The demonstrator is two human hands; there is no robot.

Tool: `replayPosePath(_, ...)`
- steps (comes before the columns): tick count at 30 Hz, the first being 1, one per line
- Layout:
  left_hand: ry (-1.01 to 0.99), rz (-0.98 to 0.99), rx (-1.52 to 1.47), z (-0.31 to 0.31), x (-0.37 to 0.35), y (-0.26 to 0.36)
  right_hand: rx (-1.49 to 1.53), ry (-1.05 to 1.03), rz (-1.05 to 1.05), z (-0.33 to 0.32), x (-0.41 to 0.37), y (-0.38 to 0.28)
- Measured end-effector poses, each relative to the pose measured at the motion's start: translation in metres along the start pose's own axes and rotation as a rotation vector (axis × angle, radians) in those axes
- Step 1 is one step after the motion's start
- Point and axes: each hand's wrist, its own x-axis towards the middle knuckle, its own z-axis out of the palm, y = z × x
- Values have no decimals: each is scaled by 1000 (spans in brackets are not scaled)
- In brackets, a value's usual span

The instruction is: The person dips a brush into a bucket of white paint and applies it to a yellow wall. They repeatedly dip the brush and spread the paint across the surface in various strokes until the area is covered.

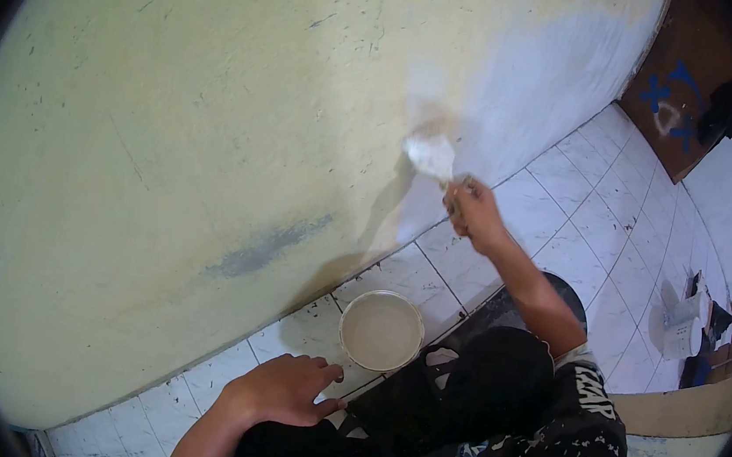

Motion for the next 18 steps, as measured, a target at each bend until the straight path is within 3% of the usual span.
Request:
replayPosePath(4, -12, 19, 21, 2, 1, -1, -102, 24, 137, -17, 0, 61)
replayPosePath(6, -4, 29, 27, 4, -2, 2, -261, 47, 303, -30, 0, 84)
replayPosePath(9, 38, 22, 42, 5, -8, 7, -633, 16, 210, -50, 2, 80)
replayPosePath(12, 116, 64, 22, 19, -13, 3, -830, -314, 101, -38, -9, -1)
replayPosePath(13, 79, 38, 20, 14, -15, 5, -1019, -419, 64, -22, -11, -29)
replayPosePath(14, 120, 70, 16, 20, -16, 0, -1093, -588, -108, -13, -7, -39)
replayPosePath(16, 152, 68, -10, 22, -18, -2, -1169, -732, 8, 29, -18, -59)
replayPosePath(18, 170, 58, -43, 23, -20, -6, -1452, -1028, 4, 54, -23, -48)
